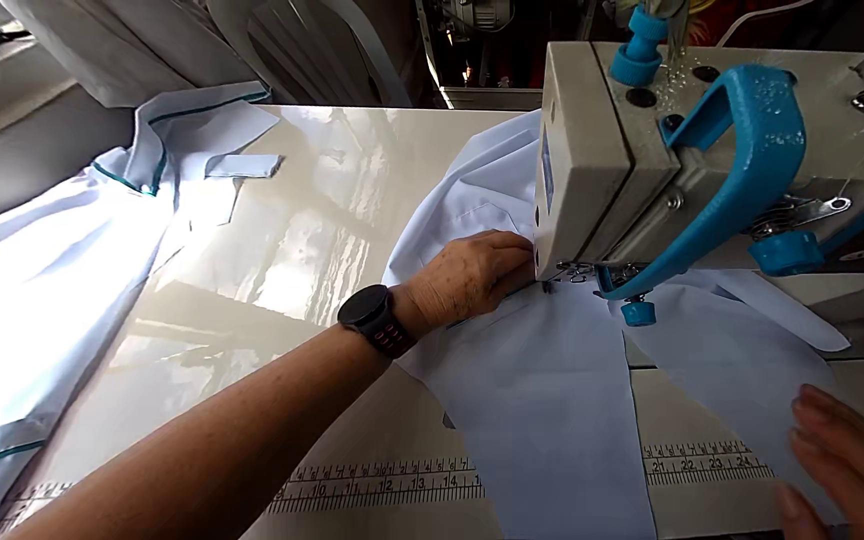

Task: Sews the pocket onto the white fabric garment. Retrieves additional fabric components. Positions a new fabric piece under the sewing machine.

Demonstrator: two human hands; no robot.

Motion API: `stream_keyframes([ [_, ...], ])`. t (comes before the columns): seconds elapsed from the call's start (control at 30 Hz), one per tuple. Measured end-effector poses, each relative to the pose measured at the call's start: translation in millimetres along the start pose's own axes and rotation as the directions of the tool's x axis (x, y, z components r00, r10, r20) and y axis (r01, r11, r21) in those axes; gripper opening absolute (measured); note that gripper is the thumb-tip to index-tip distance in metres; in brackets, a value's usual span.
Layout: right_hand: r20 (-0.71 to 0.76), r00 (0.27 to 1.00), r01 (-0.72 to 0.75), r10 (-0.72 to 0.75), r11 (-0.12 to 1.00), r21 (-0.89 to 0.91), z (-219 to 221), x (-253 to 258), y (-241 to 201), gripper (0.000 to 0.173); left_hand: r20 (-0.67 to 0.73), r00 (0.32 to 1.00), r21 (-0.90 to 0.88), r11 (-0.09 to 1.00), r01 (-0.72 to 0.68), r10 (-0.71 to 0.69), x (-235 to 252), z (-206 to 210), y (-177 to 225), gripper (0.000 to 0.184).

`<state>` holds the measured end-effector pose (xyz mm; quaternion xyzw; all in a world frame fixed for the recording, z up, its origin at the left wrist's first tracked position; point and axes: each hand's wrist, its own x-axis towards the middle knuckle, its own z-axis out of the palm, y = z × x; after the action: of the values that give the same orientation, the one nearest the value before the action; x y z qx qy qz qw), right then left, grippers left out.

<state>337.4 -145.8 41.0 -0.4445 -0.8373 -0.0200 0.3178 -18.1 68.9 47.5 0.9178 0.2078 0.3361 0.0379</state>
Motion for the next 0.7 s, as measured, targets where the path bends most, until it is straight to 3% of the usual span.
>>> stream_keyframes([
  [0.07,0.187,0.965,0.112,-0.182,0.936,0.334,27.8,15.9,-42.8,0.039,0.053,0.999,0.091,0.996,-0.003,-0.002,22.2,-4.3,-13.9,0.021],
  [0.1,0.268,0.921,0.148,-0.282,0.892,0.427,42.5,22.0,-55.0,0.049,0.177,0.978,0.116,0.989,0.094,-0.114,30.8,-10.9,-11.5,0.027],
  [0.13,0.333,0.872,0.183,-0.359,0.87,0.458,56.3,26.8,-57.5,0.061,0.321,0.904,0.165,0.957,0.239,-0.281,37.1,-17.1,-9.7,0.036],
  [0.17,0.361,0.848,0.217,-0.388,0.876,0.432,67.4,31.7,-50.4,0.068,0.414,0.792,0.252,0.893,0.374,-0.449,39.7,-21.5,-11.7,0.048],
  [0.2,0.345,0.862,0.243,-0.371,0.901,0.36,74.0,39.3,-33.6,0.069,0.403,0.704,0.345,0.81,0.474,-0.585,36.9,-24.9,-16.5,0.059],
  [0.27,0.255,0.947,0.196,-0.196,0.98,0.026,73.2,67.4,19.3,0.056,0.307,0.481,0.542,0.566,0.621,-0.821,26.7,-40.2,-30.1,0.068],
  [0.3,0.201,0.978,0.103,-0.063,0.976,-0.193,65.8,84.5,43.4,0.041,0.319,0.307,0.607,0.442,0.66,-0.897,22.6,-54.2,-30.1,0.068],
  [0.33,0.165,0.982,-0.029,0.09,0.94,-0.341,54.7,102.4,60.1,0.027,0.406,0.107,0.648,0.368,0.667,-0.908,23.9,-73.5,-22.1,0.07],
  [0.37,0.123,0.959,-0.181,0.253,0.89,-0.418,42.9,118.4,64.7,0.022,0.543,-0.058,0.641,0.369,0.673,-0.837,28.1,-94.7,-9.8,0.072],
  [0.4,0.063,0.939,-0.273,0.337,0.846,-0.457,34.7,130.8,62.2,0.022,0.711,-0.132,0.533,0.407,0.742,-0.691,26.8,-113.9,2.0,0.068],
  [0.43,0.006,0.939,-0.302,0.345,0.83,-0.468,31.8,137.2,56.1,0.025,0.851,-0.074,0.332,0.425,0.842,-0.519,16.9,-126.1,11.9,0.058],
  [0.47,-0.027,0.948,-0.292,0.316,0.838,-0.46,33.7,138.6,48.8,0.03,0.883,0.108,0.135,0.466,0.875,-0.457,2.0,-130.1,22.1,0.043],
  [0.5,-0.035,0.961,-0.263,0.275,0.865,-0.428,39.0,137.4,40.4,0.035,0.783,0.356,0.024,0.598,0.801,-0.51,-15.3,-129.1,29.6,0.032],
  [0.53,-0.02,0.973,-0.222,0.232,0.899,-0.377,46.2,134.1,30.4,0.038,0.569,0.614,0.048,0.767,0.639,-0.547,-37.6,-120.6,29.2,0.033],
  [0.57,0.022,0.976,-0.199,0.216,0.932,-0.303,53.8,128.1,17.2,0.043,0.382,0.763,0.165,0.851,0.498,-0.521,-59.8,-108.3,22.2,0.049],
  [0.6,0.069,0.975,-0.19,0.211,0.953,-0.236,61.9,119.8,2.1,0.055,0.289,0.822,0.27,0.866,0.422,-0.491,-82.1,-94.1,13.8,0.068],
  [0.63,0.106,0.974,-0.181,0.202,0.967,-0.179,70.3,111.0,-13.9,0.07,0.251,0.828,0.352,0.844,0.405,-0.502,-102.7,-79.7,10.4,0.082],
  [0.7,0.192,0.962,-0.172,0.193,0.978,-0.122,82.0,93.9,-41.3,0.1,0.176,0.781,0.497,0.739,0.455,-0.599,-123.2,-59.1,28.7,0.097],
])
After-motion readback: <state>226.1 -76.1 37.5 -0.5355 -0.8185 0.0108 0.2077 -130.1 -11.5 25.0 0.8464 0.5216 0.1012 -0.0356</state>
